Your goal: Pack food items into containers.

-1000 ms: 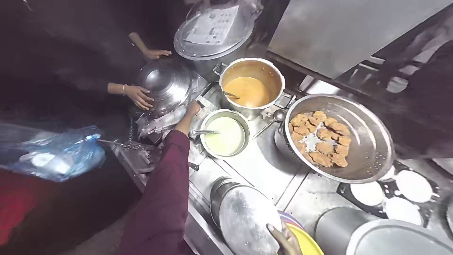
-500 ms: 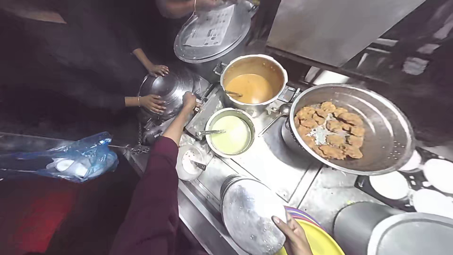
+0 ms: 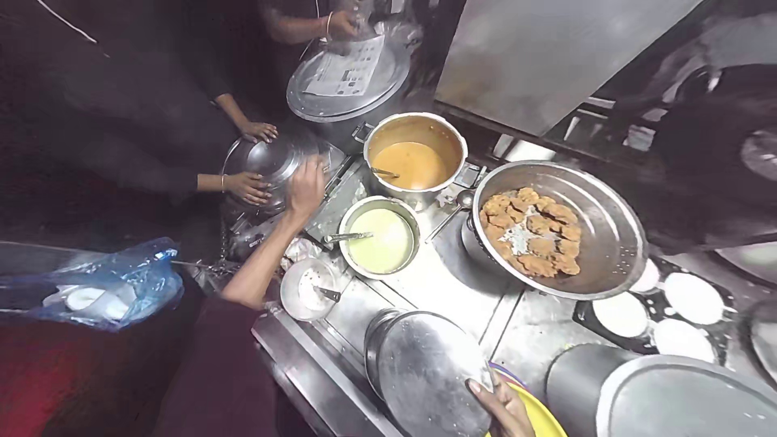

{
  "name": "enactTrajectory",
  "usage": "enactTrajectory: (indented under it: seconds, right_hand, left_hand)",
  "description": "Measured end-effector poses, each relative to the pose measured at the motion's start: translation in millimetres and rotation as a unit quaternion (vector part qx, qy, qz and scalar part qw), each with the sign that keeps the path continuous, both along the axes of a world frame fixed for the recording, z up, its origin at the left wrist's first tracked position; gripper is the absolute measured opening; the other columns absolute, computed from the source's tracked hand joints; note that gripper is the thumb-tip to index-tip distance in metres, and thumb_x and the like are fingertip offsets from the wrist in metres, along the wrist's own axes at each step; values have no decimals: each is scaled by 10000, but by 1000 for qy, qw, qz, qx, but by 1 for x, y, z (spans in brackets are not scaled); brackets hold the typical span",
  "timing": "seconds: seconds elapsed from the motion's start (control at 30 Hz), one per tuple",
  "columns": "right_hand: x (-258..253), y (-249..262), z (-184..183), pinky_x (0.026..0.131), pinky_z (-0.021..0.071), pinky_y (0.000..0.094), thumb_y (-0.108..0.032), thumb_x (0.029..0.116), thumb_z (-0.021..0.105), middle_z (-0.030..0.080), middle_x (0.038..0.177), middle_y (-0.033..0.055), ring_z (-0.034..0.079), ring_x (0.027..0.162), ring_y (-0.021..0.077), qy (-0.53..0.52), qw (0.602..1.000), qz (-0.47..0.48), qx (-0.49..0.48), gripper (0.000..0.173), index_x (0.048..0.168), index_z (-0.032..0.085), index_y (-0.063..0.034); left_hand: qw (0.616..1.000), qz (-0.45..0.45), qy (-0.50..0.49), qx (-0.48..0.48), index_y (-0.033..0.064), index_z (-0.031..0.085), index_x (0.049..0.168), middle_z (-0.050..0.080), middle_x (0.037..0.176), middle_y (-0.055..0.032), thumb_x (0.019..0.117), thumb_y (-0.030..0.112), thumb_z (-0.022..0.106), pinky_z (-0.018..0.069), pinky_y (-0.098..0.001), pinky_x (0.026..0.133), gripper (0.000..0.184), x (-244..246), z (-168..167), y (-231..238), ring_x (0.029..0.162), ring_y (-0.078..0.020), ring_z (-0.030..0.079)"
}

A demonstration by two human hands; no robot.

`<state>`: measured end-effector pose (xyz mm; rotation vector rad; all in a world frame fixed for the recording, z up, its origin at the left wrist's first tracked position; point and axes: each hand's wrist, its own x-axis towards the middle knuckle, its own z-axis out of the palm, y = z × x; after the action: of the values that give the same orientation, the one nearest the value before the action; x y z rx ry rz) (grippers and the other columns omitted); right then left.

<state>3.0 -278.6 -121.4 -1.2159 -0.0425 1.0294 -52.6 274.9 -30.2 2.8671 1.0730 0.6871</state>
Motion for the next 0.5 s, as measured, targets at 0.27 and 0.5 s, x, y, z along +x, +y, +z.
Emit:
enactTrajectory:
  seconds: [0.27,0.5]
  right_hand:
    - [56,88,1,848,634,398,-197,894,765,735,1095,112,736,956,202,-76,996,-36,-10,485,1310,571,-41]
    - [137,370,114,594,552,420,-401,991,647,635,857,53,644,701,187,-631,758,159,-51,374,1224,563,-120]
  left_hand:
    - [971,-181,-76,-133,201,751,1186,762,1035,35,1021,279,597,616,-284,784,239,-189,38,-170,917,-78,721]
    - [961,76,-96,-246,265,625,1418,748,878,125,993,460,625,554,-264,515,468,-223,-21,-185,581,2,615]
